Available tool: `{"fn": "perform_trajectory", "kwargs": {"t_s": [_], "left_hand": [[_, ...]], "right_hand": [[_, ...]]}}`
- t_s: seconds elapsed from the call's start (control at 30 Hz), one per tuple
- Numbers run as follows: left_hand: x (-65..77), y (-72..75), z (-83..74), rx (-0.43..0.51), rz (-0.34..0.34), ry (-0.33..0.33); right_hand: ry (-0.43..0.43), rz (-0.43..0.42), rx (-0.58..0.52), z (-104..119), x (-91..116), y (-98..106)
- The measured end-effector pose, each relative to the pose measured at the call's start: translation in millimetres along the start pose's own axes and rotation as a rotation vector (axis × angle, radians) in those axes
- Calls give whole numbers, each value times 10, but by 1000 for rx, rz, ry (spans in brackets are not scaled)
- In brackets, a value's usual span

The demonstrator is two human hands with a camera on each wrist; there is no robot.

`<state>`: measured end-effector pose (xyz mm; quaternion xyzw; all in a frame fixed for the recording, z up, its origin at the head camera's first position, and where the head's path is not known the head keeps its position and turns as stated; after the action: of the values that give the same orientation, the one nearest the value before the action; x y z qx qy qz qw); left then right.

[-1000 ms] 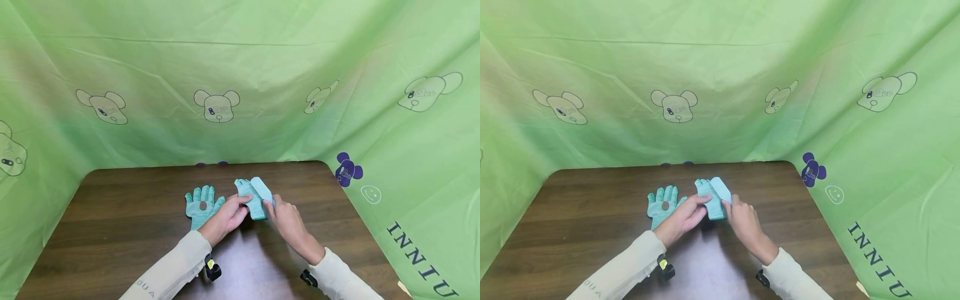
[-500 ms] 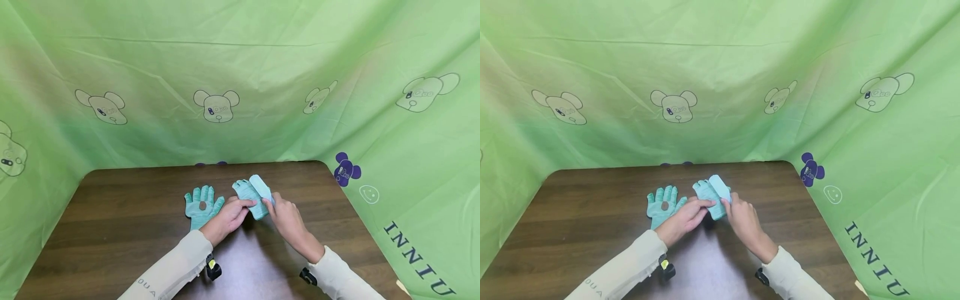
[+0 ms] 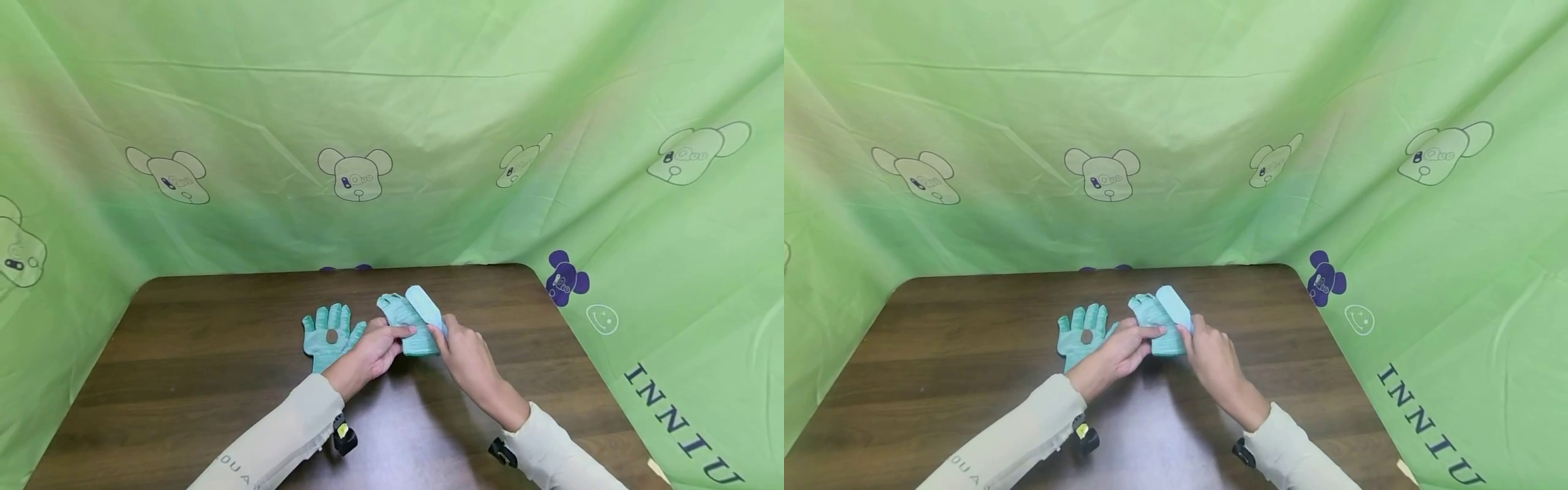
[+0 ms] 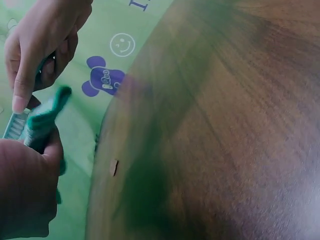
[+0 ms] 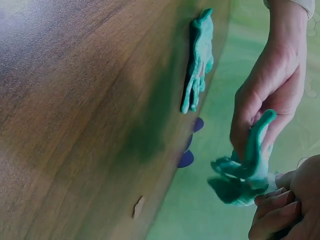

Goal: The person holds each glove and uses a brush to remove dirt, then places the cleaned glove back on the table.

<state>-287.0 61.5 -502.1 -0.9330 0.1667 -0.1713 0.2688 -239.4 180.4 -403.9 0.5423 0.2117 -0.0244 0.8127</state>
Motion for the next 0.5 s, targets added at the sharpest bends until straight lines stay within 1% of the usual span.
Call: {"fn": "perform_trajectory", "kwargs": {"t_s": [0.1, 0.17, 0.27, 0.4, 0.43, 0.5], "left_hand": [[8, 6, -40, -14, -10, -7], [12, 0, -70, -20, -5, -13], [13, -50, -108, 15, 40, -18], [7, -122, -136, 114, 110, -4], [6, -130, -141, 119, 121, -6], [5, -116, -142, 105, 113, -6]], "right_hand": [[-5, 4, 8, -7, 5, -7], [-4, 8, 7, -2, 12, -10], [2, 4, 8, 11, 14, -8], [3, -16, 23, 7, 9, 11], [0, -18, 25, 0, 6, 20], [-13, -13, 23, -17, -5, 32]]}}
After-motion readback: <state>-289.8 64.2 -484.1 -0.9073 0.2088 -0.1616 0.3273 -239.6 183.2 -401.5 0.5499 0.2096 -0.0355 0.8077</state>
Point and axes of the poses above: each hand's wrist, its own x-axis away from the middle knuckle, its own y-axis out of the back of the hand, z = x × y, the point moved 10 cm from there along -x, towards the middle knuckle, and after that the axes turned 4 degrees about z, right-handed, at the moved point
